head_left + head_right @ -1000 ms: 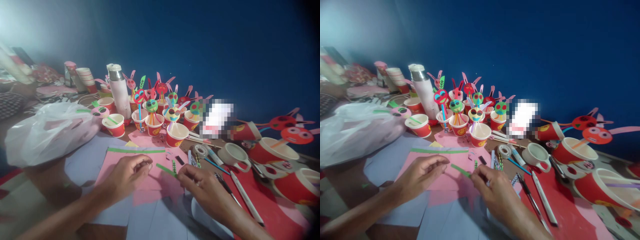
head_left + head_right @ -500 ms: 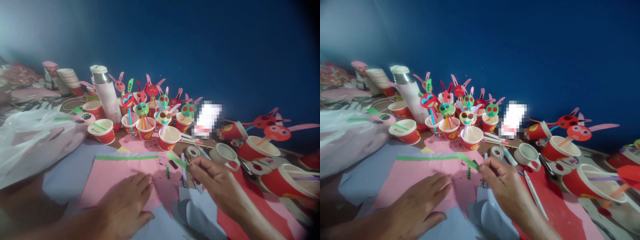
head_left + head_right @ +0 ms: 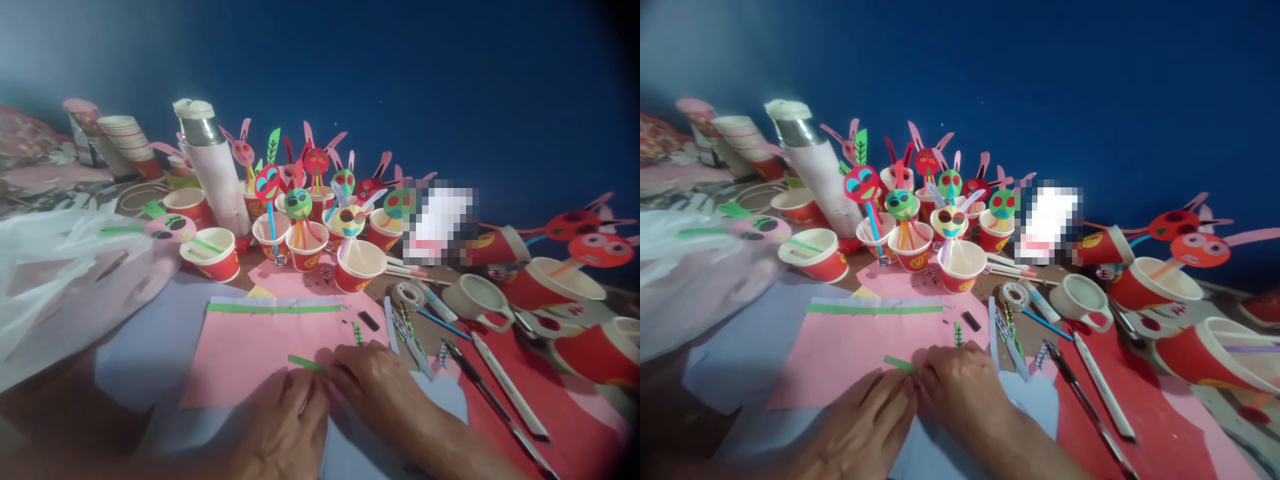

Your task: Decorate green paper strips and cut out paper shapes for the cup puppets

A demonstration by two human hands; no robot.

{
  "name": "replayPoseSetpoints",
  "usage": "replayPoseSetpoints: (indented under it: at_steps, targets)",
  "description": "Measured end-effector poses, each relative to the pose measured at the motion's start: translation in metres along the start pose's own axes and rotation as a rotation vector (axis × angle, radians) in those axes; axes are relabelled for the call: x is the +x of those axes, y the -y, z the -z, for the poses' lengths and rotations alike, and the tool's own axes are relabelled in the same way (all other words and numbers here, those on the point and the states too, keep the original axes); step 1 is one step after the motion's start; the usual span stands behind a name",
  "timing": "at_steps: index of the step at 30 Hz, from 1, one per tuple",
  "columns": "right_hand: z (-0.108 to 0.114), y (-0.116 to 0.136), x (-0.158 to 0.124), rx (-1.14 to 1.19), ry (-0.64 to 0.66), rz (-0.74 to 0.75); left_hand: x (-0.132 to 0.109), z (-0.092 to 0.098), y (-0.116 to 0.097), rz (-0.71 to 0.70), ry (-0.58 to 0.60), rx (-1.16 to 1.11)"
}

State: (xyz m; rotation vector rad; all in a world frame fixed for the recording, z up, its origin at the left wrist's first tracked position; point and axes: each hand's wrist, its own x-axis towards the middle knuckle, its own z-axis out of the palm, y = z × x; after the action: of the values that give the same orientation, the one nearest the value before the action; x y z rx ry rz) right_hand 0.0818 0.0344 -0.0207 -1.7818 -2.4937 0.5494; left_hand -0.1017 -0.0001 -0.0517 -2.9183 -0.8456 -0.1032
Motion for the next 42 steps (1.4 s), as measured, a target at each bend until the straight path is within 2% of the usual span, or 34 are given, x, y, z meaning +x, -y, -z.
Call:
replayPoseSetpoints:
  at_steps: [3, 6, 13, 16, 20, 21, 24, 27, 30, 33, 35, 38, 42]
  targets:
    - [-0.005, 0.0, 0.001, -0.052, -0.057, 0.019, -0.009, -0.017, -0.008, 0.064, -0.073, 0.039]
    - [-0.009, -0.003, 0.001, -0.107, -0.106, 0.033, -0.016, -0.025, -0.013, 0.033, -0.103, 0.06]
    - [-0.021, -0.005, 0.0, -0.149, -0.295, 0.16, -0.018, -0.024, -0.01, -0.015, -0.127, 0.071]
    - [-0.021, -0.006, 0.0, -0.164, -0.322, 0.185, -0.015, -0.025, -0.008, 0.012, -0.138, 0.037]
    - [-0.021, -0.006, -0.001, -0.163, -0.345, 0.195, -0.007, -0.016, -0.001, 0.063, -0.217, 0.037]
    - [-0.022, -0.006, -0.001, -0.163, -0.346, 0.194, -0.005, -0.011, 0.001, 0.063, -0.201, 0.021]
    - [-0.022, -0.003, 0.0, -0.181, -0.32, 0.18, -0.001, 0.004, 0.006, 0.039, -0.041, -0.066]
    - [-0.014, -0.004, -0.003, -0.165, -0.231, 0.145, 0.0, 0.012, 0.006, 0.044, -0.013, -0.07]
    - [0.002, -0.015, -0.018, -0.032, -0.152, 0.144, -0.001, 0.014, 0.003, 0.053, -0.017, -0.02]
    - [0.017, -0.039, -0.046, 0.037, -0.216, 0.153, -0.002, 0.016, 0.001, 0.062, -0.021, 0.012]
    - [0.022, -0.056, -0.067, 0.01, -0.253, 0.094, -0.002, 0.015, 0.001, 0.071, -0.028, 0.013]
    - [0.018, -0.073, -0.097, -0.036, -0.219, 0.022, 0.0, 0.008, 0.001, 0.099, -0.027, -0.02]
    - [0.0, -0.079, -0.123, -0.033, -0.163, -0.015, 0.001, -0.007, -0.002, 0.153, -0.043, -0.051]
